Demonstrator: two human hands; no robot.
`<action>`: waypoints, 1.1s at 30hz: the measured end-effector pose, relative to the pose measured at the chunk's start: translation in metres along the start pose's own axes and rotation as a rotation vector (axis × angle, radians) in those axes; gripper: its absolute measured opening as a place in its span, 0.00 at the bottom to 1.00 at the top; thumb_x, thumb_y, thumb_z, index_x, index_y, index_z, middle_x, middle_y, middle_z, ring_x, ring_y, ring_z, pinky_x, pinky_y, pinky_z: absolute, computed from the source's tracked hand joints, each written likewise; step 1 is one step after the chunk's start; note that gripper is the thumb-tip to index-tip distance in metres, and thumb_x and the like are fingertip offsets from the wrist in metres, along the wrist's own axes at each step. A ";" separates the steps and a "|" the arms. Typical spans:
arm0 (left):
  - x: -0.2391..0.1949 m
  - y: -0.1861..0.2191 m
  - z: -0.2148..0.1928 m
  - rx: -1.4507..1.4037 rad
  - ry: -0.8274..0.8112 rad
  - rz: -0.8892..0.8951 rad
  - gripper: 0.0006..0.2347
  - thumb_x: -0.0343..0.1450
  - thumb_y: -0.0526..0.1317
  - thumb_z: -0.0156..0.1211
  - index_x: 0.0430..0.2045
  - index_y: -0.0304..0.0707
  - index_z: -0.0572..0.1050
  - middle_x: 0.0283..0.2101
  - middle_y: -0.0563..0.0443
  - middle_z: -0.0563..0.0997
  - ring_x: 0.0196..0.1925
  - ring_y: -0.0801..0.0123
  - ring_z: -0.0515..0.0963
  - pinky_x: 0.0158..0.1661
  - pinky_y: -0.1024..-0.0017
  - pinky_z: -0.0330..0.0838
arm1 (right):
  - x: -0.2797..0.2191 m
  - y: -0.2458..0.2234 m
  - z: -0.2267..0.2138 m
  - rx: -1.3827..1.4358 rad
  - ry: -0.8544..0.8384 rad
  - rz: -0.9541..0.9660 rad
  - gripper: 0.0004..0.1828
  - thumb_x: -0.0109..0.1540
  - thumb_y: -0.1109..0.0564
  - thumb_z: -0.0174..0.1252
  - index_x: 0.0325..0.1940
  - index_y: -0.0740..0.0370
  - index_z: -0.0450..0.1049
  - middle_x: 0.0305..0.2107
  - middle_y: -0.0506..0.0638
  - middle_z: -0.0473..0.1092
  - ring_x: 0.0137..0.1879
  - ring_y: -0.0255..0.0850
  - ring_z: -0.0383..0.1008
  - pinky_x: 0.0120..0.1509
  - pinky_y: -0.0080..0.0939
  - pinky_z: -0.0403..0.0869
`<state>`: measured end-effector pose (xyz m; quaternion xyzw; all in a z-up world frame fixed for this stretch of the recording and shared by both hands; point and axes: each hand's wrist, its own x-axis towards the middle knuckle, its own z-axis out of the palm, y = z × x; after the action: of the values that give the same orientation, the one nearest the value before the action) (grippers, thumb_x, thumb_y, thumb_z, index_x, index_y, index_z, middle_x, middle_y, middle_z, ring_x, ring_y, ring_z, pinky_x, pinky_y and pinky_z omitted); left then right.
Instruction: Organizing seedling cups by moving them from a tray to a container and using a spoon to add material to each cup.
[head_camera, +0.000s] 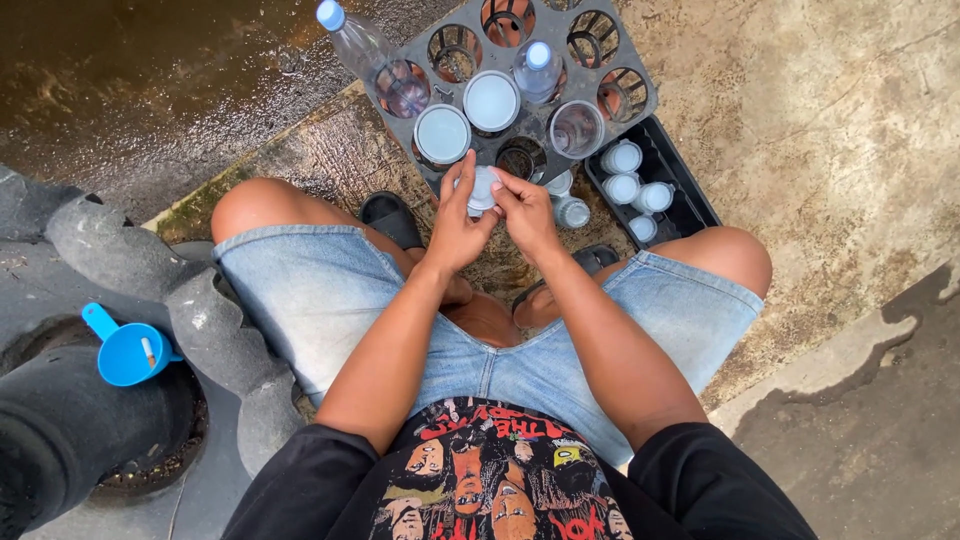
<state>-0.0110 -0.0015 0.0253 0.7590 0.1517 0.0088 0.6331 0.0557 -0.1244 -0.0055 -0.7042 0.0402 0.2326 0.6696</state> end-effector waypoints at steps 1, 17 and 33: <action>0.002 -0.002 0.000 0.000 -0.002 0.000 0.36 0.72 0.35 0.61 0.77 0.45 0.50 0.71 0.22 0.53 0.69 0.13 0.57 0.60 0.26 0.64 | 0.000 0.001 -0.001 0.001 0.002 0.001 0.15 0.67 0.60 0.59 0.58 0.57 0.79 0.49 0.53 0.78 0.42 0.34 0.76 0.46 0.30 0.81; 0.019 -0.037 0.009 -0.220 0.344 -0.067 0.13 0.79 0.43 0.53 0.37 0.35 0.84 0.19 0.43 0.79 0.15 0.66 0.80 0.14 0.75 0.71 | -0.017 -0.026 0.006 -0.024 -0.025 0.015 0.13 0.64 0.59 0.63 0.53 0.57 0.81 0.22 0.59 0.78 0.27 0.39 0.80 0.34 0.31 0.76; 0.013 -0.004 0.017 -0.184 0.321 0.090 0.07 0.77 0.38 0.61 0.40 0.38 0.85 0.30 0.43 0.83 0.38 0.68 0.79 0.43 0.66 0.72 | -0.021 -0.035 0.001 0.108 0.114 0.036 0.09 0.65 0.59 0.64 0.47 0.65 0.82 0.23 0.58 0.76 0.23 0.42 0.79 0.27 0.39 0.82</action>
<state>0.0044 -0.0138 0.0157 0.6928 0.2153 0.1717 0.6665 0.0500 -0.1253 0.0346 -0.6781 0.1034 0.2019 0.6991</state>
